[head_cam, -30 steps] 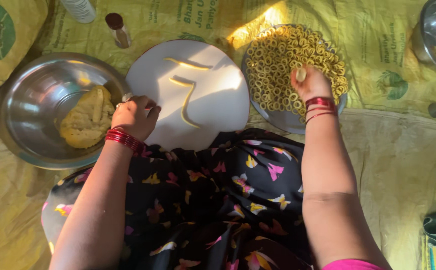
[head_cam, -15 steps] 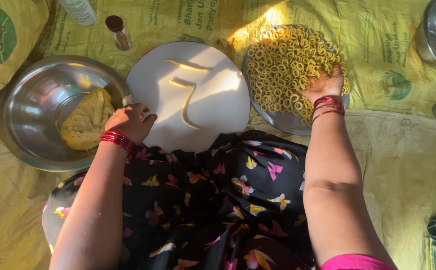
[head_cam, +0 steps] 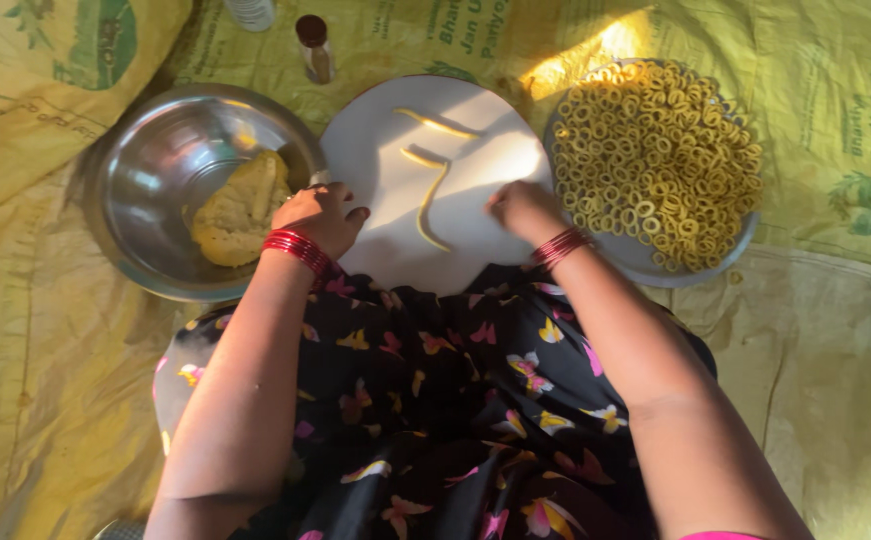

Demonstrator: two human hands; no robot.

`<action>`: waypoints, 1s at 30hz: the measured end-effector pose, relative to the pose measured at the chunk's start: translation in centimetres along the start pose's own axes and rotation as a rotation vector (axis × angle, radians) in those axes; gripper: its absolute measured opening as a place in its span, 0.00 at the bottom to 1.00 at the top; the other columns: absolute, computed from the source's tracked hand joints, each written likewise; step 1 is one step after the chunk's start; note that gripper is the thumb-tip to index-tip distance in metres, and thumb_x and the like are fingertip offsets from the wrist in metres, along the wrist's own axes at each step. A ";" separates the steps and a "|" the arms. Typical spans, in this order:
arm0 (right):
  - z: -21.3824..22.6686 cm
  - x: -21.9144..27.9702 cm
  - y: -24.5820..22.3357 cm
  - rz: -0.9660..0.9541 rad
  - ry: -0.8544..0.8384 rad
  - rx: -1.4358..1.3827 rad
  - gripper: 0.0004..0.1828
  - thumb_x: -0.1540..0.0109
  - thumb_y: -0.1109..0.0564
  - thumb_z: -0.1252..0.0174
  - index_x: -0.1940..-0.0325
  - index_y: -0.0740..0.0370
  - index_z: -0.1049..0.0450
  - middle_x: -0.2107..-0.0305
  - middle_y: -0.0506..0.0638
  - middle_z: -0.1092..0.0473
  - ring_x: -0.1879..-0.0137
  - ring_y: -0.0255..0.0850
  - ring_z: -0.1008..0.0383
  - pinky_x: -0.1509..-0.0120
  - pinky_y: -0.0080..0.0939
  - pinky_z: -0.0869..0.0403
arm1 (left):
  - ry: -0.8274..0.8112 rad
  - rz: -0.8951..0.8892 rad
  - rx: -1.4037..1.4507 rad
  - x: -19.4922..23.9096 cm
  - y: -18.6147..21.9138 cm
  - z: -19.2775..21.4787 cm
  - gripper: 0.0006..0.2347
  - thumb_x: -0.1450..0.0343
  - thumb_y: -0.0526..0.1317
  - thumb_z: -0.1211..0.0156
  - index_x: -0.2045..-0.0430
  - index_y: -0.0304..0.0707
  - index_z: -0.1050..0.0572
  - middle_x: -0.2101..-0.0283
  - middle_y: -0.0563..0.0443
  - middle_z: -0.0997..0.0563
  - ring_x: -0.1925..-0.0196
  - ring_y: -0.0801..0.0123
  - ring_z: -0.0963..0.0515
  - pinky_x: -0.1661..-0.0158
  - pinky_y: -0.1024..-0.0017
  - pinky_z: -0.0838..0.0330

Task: The person rolls small pieces of dough into thin ropes on a white plate, then joins the ends to form rings and places them on a tray. The process repeats with additional dough pieces taken from a metal bowl.

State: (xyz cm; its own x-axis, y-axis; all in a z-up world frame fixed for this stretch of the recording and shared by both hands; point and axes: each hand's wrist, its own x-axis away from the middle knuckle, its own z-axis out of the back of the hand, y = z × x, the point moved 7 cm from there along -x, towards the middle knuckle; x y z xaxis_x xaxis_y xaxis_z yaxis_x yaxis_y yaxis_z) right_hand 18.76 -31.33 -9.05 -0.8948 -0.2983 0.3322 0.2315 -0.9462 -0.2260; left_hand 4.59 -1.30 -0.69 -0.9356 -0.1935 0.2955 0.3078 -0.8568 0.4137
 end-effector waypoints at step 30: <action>3.1 7.2 -11.2 0.145 -0.587 -1.553 0.10 0.34 0.54 0.40 0.52 0.61 0.26 0.61 0.49 0.26 0.53 0.39 0.23 0.45 0.47 0.23 | -0.549 -0.141 1.209 -1.4 2.7 -4.7 0.30 0.24 0.61 0.54 0.61 0.25 0.20 0.70 0.36 0.16 0.73 0.66 0.19 0.73 0.74 0.29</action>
State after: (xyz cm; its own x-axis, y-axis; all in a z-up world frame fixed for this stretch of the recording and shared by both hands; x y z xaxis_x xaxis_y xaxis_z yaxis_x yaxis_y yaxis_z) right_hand 10.87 -23.21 -1.32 -0.5627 -0.7102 0.4231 -0.6016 0.0008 -0.7988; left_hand 5.91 -5.57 -4.04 -0.8694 0.3217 0.3749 0.4406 0.1616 0.8830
